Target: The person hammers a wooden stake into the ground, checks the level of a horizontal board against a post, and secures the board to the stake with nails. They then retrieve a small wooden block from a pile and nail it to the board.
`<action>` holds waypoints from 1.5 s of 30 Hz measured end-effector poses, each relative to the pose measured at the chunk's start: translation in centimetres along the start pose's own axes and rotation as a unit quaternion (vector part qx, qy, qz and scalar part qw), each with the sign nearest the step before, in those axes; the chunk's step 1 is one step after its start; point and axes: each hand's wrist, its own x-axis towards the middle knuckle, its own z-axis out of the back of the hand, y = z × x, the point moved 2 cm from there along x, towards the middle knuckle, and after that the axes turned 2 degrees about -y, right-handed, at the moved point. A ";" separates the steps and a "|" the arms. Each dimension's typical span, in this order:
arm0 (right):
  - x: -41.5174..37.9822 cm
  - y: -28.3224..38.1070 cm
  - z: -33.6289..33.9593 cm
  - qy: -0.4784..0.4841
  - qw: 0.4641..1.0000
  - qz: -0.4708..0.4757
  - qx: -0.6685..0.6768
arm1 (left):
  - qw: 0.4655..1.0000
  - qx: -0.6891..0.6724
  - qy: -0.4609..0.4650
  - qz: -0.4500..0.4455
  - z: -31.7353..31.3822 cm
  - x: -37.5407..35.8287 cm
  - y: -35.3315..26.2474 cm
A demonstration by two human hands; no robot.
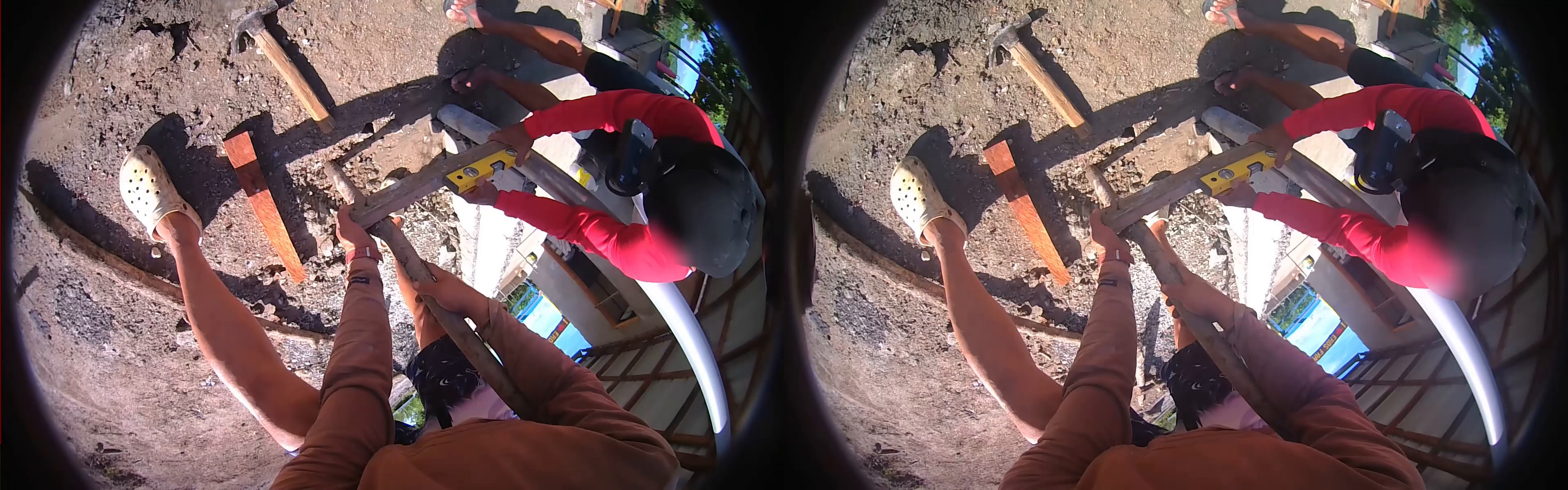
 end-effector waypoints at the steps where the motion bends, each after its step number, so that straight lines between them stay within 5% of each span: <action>1: 0.1 -0.1 0.0 0.005 1.000 0.002 0.015 | 1.000 -0.006 -0.002 0.007 -0.2 -0.2 -0.1; 19: 0.2 -0.5 -0.7 0.002 0.999 0.002 0.048 | 1.000 -0.015 -0.017 0.006 -1.2 -2.5 -0.5; 26: -0.2 0.7 -1.0 -0.007 0.996 0.081 0.036 | 1.000 0.006 0.003 0.019 -1.4 -2.2 -0.5; 31: -0.6 0.8 -1.1 0.010 0.998 0.010 0.058 | 0.999 0.041 -0.022 0.000 -2.0 -2.9 -1.0; 45: -0.6 1.2 -1.2 -0.006 1.000 0.019 0.021 | 0.998 0.046 -0.052 0.005 -2.3 -2.8 -1.0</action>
